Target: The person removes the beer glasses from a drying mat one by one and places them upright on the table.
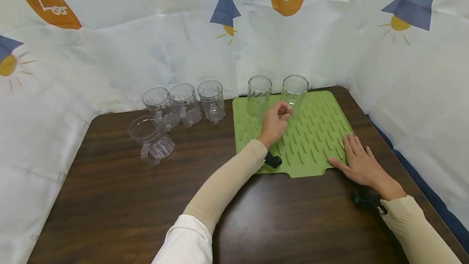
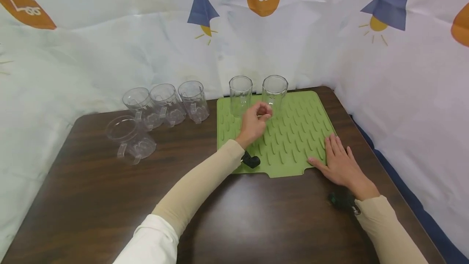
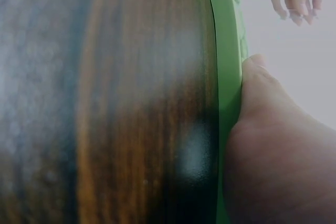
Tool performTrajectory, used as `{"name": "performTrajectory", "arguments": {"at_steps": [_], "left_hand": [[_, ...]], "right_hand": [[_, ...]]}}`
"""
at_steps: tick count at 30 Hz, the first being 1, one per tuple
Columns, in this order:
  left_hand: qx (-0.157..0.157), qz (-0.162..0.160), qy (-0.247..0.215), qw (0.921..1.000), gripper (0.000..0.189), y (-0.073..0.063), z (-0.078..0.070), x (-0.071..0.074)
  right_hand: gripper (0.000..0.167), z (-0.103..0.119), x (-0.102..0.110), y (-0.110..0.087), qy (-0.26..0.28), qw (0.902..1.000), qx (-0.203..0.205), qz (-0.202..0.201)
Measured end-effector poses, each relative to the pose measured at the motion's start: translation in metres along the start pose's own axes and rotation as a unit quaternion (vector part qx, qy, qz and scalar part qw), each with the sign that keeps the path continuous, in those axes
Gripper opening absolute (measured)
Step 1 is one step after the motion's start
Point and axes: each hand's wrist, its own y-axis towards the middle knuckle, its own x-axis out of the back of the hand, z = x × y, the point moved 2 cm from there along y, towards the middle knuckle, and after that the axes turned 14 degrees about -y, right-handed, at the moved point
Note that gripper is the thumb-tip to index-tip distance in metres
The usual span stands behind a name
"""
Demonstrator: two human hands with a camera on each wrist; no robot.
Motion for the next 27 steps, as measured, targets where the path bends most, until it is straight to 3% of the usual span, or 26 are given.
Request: {"name": "performTrajectory", "arguments": {"at_steps": [9,14,27], "left_hand": [[-0.010,0.032,-0.018,0.9993,0.017,-0.015,-0.012,-0.008],[-0.028,0.044,-0.029,0.9982,0.019,-0.021,-0.018,-0.006],[-0.042,0.076,-0.036,0.9956,0.016,-0.035,-0.031,0.002]], "right_hand": [[0.102,-0.001,-0.001,-0.004,-0.010,0.9999,0.000,-0.003],[0.102,0.000,-0.001,-0.004,-0.011,0.9999,0.002,-0.002],[0.102,0.000,0.000,0.001,-0.019,0.9998,0.005,-0.002]]}}
